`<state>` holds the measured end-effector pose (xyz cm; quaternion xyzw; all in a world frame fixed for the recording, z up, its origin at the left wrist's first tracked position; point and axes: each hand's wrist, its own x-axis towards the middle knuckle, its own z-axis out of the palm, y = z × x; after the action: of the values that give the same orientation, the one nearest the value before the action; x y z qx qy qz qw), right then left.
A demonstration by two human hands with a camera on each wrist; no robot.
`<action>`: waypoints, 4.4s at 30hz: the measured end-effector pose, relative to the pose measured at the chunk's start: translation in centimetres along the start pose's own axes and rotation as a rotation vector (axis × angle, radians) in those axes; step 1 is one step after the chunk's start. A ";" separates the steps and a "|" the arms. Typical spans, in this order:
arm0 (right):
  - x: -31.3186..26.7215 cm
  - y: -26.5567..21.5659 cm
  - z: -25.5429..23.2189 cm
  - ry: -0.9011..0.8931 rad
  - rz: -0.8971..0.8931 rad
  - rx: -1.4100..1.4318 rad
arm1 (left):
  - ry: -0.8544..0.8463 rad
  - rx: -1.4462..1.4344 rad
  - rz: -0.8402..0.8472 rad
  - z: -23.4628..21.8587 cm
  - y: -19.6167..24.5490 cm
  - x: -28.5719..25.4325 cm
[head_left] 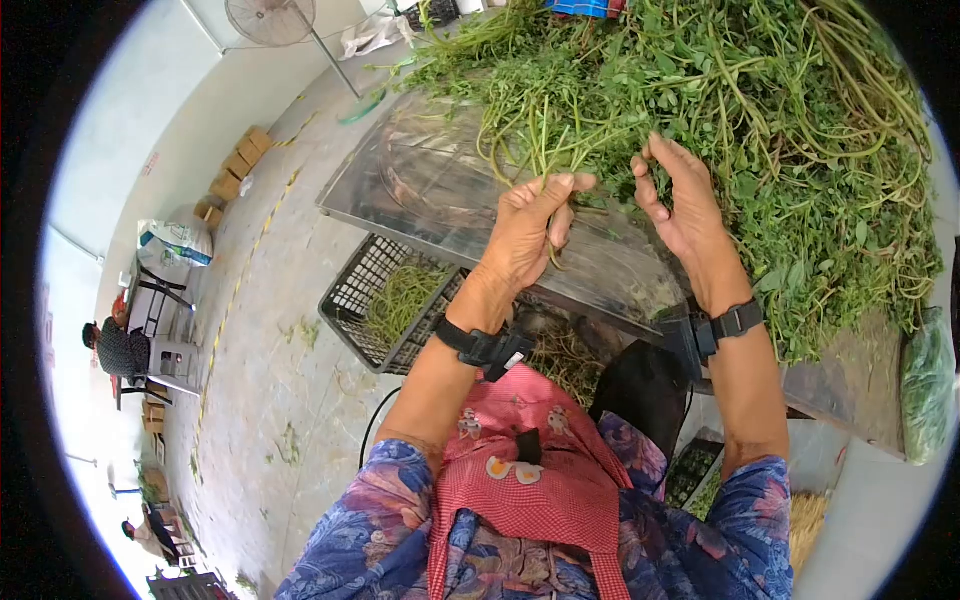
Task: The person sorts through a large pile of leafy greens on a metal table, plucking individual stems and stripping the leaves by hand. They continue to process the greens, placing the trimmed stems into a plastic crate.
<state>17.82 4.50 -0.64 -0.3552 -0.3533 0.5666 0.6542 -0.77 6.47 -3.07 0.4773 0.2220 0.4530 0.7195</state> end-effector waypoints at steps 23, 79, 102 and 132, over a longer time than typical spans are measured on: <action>-0.4 0.9 1.3 -0.035 -0.433 -0.778 | 0.110 0.297 0.100 1.0 -0.8 -0.3; -0.9 0.9 2.1 -0.080 -0.592 -0.907 | 0.039 -0.161 0.065 -0.3 0.1 -0.5; -0.5 0.9 1.5 -0.011 -0.571 -0.951 | 0.107 0.043 0.031 0.3 -0.7 0.4; -0.8 -0.9 0.9 -0.259 -0.274 -0.974 | 0.131 0.081 0.091 0.2 -0.7 -0.3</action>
<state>17.44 3.72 0.53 -0.4958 -0.6971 0.2851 0.4324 -0.44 6.03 -3.69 0.4848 0.2649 0.5062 0.6622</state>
